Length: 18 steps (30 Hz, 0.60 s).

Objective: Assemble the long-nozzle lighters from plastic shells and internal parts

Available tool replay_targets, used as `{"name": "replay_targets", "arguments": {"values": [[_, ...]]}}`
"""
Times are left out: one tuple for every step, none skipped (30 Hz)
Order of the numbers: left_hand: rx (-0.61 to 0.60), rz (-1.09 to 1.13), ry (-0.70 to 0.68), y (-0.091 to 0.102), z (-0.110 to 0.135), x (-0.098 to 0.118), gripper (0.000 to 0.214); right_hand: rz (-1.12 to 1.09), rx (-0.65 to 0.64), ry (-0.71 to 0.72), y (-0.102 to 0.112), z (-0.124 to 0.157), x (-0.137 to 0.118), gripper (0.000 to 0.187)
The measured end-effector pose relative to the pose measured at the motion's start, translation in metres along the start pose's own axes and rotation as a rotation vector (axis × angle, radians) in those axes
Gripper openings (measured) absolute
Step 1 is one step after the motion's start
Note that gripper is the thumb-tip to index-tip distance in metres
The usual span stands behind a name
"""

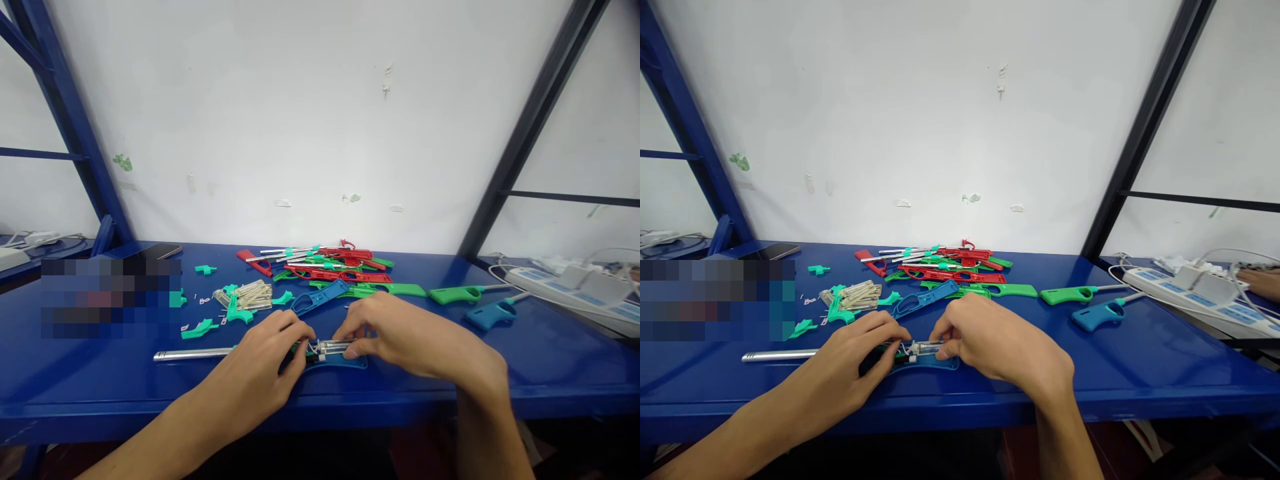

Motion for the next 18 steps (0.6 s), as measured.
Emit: {"name": "replay_targets", "arguments": {"values": [[-0.004,0.003,0.004,-0.0001,-0.0001,-0.0002,0.027,0.000,-0.004,-0.001,-0.0008,-0.0004,0.0000,0.015],[-0.008,0.006,0.005,-0.0002,-0.0001,-0.0003,0.027,0.002,-0.005,-0.004,-0.0018,-0.0009,0.0003,0.015],[-0.012,0.009,0.006,-0.0003,-0.0001,-0.0004,0.028,0.003,-0.007,-0.007,-0.0028,-0.0015,0.0010,0.015],[-0.016,0.011,0.006,-0.0005,0.0000,-0.0004,0.028,0.004,-0.008,-0.009,-0.0037,-0.0021,0.0019,0.017],[-0.018,0.012,0.004,-0.0005,0.0000,-0.0004,0.028,0.007,-0.006,-0.012,-0.0043,-0.0026,0.0029,0.020],[-0.018,0.012,0.003,-0.0006,0.0001,-0.0002,0.028,0.009,-0.001,-0.015,-0.0047,-0.0028,0.0040,0.024],[-0.019,0.011,0.000,-0.0006,0.0003,0.0000,0.028,0.010,0.004,-0.020,-0.0047,-0.0028,0.0050,0.029],[-0.019,0.011,-0.002,-0.0007,0.0005,0.0002,0.028,0.013,0.011,-0.025,-0.0044,-0.0024,0.0059,0.033],[-0.018,0.011,-0.004,-0.0007,0.0007,0.0003,0.028,0.016,0.016,-0.028,-0.0039,-0.0019,0.0065,0.036],[-0.016,0.011,-0.004,-0.0007,0.0010,0.0003,0.028,0.019,0.022,-0.028,-0.0033,-0.0011,0.0067,0.037],[-0.014,0.011,-0.005,-0.0007,0.0014,0.0002,0.028,0.024,0.027,-0.022,-0.0026,-0.0004,0.0066,0.037],[-0.013,0.012,-0.006,-0.0008,0.0017,0.0002,0.028,0.032,0.034,-0.013,-0.0018,0.0003,0.0061,0.035],[-0.011,0.011,-0.006,-0.0008,0.0020,0.0000,0.027,0.040,0.044,-0.002,-0.0011,0.0007,0.0055,0.032],[-0.010,0.011,-0.006,-0.0008,0.0021,-0.0002,0.027,0.045,0.049,0.009,-0.0006,0.0009,0.0047,0.029],[-0.012,0.012,-0.005,-0.0009,0.0022,-0.0003,0.026,0.049,0.048,0.016,-0.0006,0.0008,0.0040,0.028],[-0.015,0.014,-0.004,-0.0010,0.0021,-0.0004,0.026,0.050,0.041,0.022,-0.0010,0.0005,0.0032,0.027],[-0.019,0.017,-0.003,-0.0011,0.0018,-0.0005,0.025,0.046,0.027,0.025,-0.0017,0.0000,0.0025,0.028],[-0.026,0.020,-0.004,-0.0012,0.0015,-0.0005,0.025,0.041,0.015,0.026,-0.0025,-0.0006,0.0020,0.028]]}}
Point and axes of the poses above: each hand's wrist, its own z-axis away from the middle knuckle, its own y-axis out of the back of the hand, x = y × z, the point moved 4 cm from there along -z, towards the middle knuckle
